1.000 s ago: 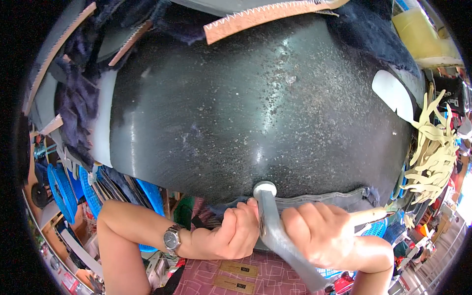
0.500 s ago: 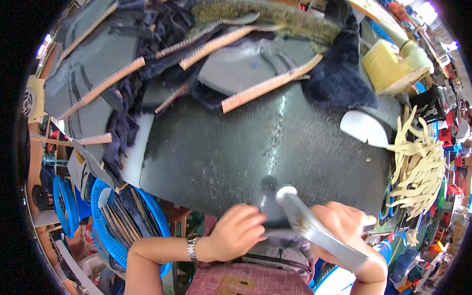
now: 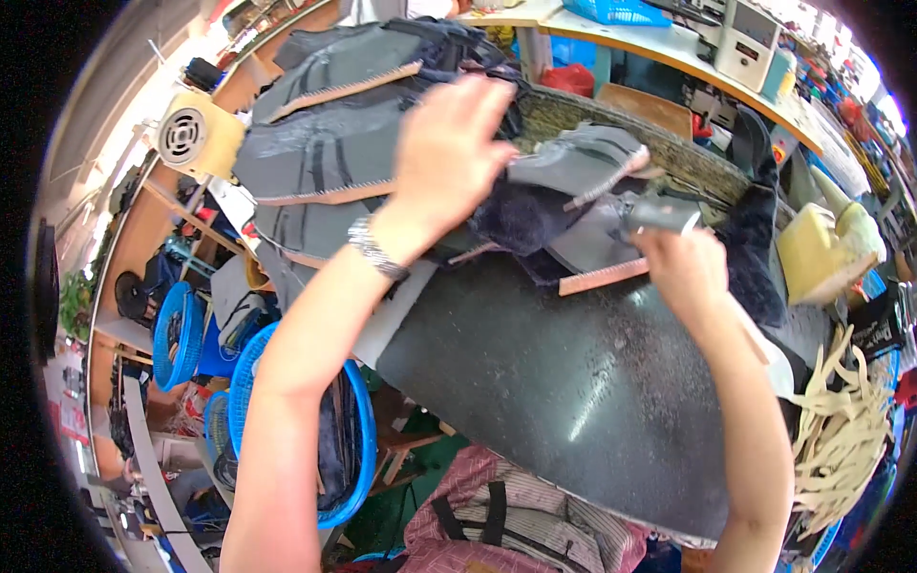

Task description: The worker is assembling shoe components by hammering parts together and organizing them in baskets on a factory workbench.

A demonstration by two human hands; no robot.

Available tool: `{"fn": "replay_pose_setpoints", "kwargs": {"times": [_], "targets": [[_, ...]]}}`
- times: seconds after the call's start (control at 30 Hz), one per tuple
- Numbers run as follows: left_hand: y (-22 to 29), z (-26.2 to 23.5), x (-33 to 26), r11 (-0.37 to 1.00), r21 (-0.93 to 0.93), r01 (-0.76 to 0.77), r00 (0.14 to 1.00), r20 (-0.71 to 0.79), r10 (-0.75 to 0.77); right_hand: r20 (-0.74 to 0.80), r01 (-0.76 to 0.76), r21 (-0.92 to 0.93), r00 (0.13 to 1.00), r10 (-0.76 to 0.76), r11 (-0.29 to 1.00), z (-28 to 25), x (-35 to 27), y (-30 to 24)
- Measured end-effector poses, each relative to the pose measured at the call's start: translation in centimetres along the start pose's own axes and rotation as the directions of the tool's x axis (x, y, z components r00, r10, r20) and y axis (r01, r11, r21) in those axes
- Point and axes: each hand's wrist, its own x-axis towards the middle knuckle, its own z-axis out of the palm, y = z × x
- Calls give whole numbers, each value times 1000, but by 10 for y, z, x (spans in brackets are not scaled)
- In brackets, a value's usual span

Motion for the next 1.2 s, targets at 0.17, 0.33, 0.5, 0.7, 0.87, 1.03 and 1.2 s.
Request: {"fn": "replay_pose_setpoints", "kwargs": {"times": [0.17,0.33,0.5,0.7,0.87,1.03,1.2], "targets": [[-188,-112,-34,837,453,307,951,-130,-279,-62,76,173,996,-66,982,15,-4,-25],[-105,-158,-65,891,444,-93,977,213,-5,-57,48,181,998,-39,982,33,-6,-13],[40,-211,-46,988,-99,-120,953,268,143,-51,25,209,999,-15,978,17,-17,0],[102,-123,-58,442,-748,496,617,661,427,-44,-100,359,991,123,928,-62,-51,19],[163,-29,-126,613,-615,496,348,787,509,243,-285,286,945,218,915,-132,-161,12],[176,-37,-137,646,-572,504,457,812,363,533,-191,261,846,24,946,-136,-263,2],[163,-59,-121,844,-372,386,510,849,141,473,-205,176,875,100,963,-122,-306,-7]]}}
